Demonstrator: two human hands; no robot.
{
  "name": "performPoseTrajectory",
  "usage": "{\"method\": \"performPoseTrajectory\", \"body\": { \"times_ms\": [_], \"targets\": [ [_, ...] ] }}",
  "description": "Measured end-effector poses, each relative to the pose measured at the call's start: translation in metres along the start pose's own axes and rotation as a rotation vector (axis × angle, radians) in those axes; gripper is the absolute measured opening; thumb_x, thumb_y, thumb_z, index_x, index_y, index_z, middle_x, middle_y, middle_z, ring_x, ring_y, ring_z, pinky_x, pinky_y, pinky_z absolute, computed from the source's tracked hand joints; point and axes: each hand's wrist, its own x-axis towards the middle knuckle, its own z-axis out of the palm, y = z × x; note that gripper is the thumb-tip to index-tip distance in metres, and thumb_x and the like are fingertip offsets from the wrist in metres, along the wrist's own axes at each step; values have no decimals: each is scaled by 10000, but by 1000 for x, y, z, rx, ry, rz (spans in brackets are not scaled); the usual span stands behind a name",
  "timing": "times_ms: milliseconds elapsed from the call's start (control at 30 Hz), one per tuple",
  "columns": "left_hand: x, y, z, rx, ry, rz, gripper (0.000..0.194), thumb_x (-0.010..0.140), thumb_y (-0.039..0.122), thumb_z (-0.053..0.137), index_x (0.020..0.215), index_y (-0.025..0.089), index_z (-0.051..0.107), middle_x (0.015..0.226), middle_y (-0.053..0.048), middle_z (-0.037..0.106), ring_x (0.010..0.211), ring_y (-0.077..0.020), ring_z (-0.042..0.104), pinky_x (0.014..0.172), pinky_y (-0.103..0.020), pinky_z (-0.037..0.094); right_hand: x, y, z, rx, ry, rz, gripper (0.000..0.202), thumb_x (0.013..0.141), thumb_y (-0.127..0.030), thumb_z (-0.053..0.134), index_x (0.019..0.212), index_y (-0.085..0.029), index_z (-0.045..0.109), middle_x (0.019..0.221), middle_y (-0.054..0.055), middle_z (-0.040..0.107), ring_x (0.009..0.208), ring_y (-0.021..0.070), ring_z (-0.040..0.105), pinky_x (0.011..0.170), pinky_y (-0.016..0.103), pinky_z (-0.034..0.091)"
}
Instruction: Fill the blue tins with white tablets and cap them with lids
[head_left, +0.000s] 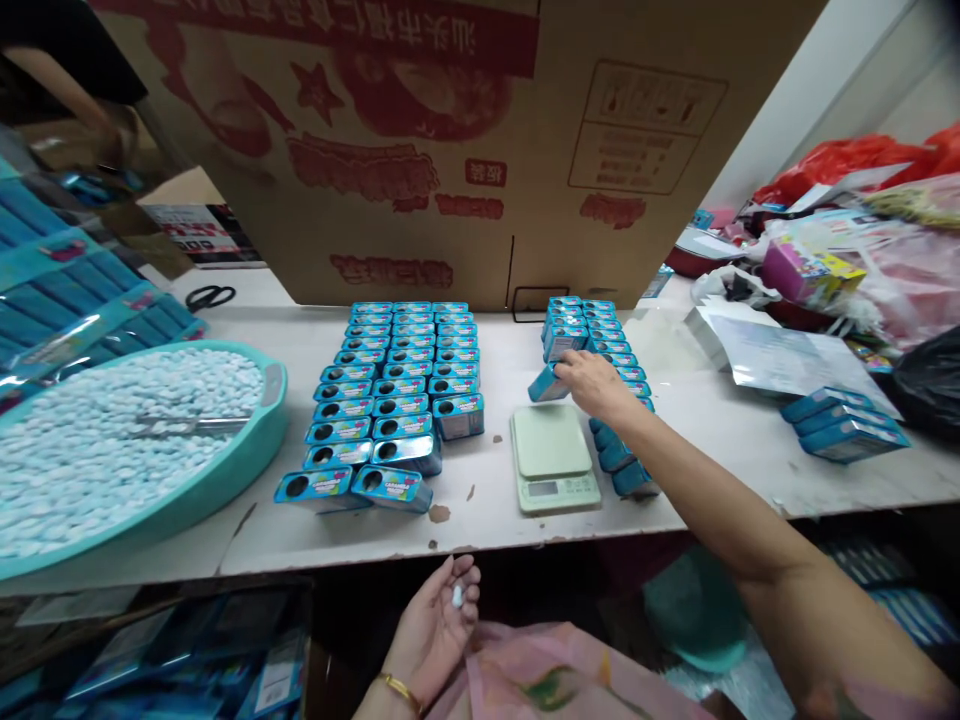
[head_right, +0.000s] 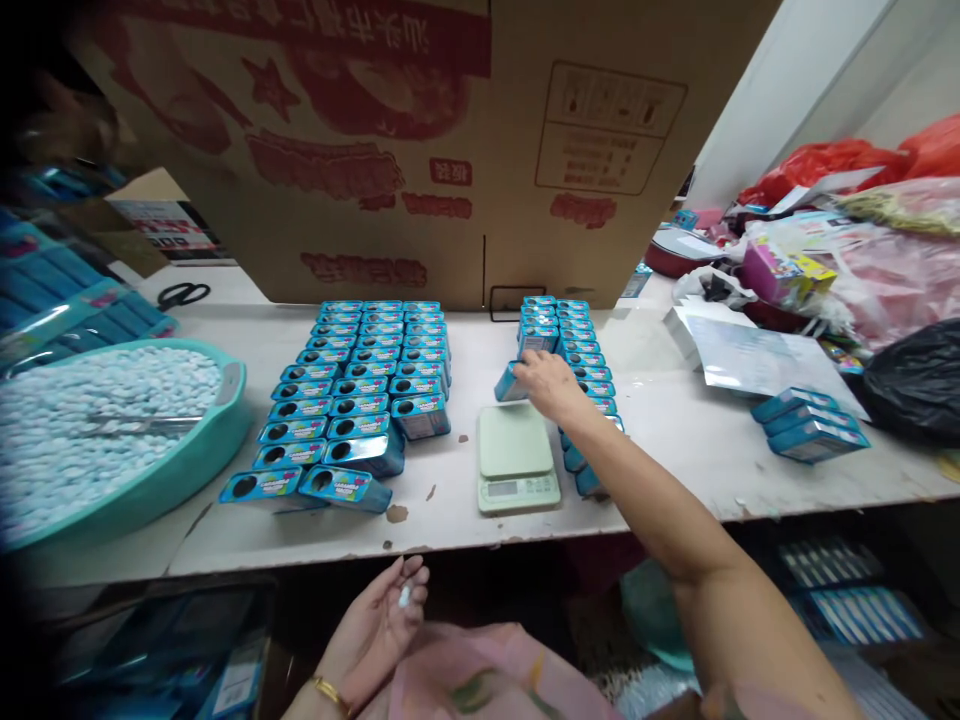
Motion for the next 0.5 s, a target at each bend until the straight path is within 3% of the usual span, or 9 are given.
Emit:
{"method": "performPoseTrajectory", "body": {
  "times_ms": [133,267,367,467,500],
  "targets": [
    [0,-3,20,16,-63,13,140,776,116,445,834,84,568,774,-100,614,660,-120,590,539,-209,482,-36,-31,-27,37,-22,-201,168,766,-101,441,861,-170,562,885,78,525,796,186,451,689,312,293],
    [-2,-6,35,18,-135,30,187,776,114,434,911,89,560,877,-128,617,783,-158,601,643,-255,501,-65,-58,-36,91,58,-214,171,787,-105,422,881,-151,558,982,102,520,862,207,445,728,337,318],
    [-5,-11,37,4,-199,30,221,798,169,412,948,97,557,931,-132,619,871,-178,586,747,-301,481,-93,-93,-33,225,158,-224,189,818,-145,397,951,-133,530,1010,113,509,875,200,435,738,332,341],
    [-10,-17,35,-2,-269,20,268,821,222,380,1004,119,547,910,-98,637,886,-163,582,799,-306,454,-125,-141,-16,399,70,-405,124,792,-162,435,858,-133,535,881,79,529,755,166,448,654,290,375],
    [-11,-19,34,10,-280,13,290,825,247,377,1034,124,535,931,-97,635,905,-166,575,813,-310,444,-134,-155,-8,418,57,-398,134,782,-161,440,873,-124,531,906,88,523,781,175,451,642,290,381]
  ]
}}
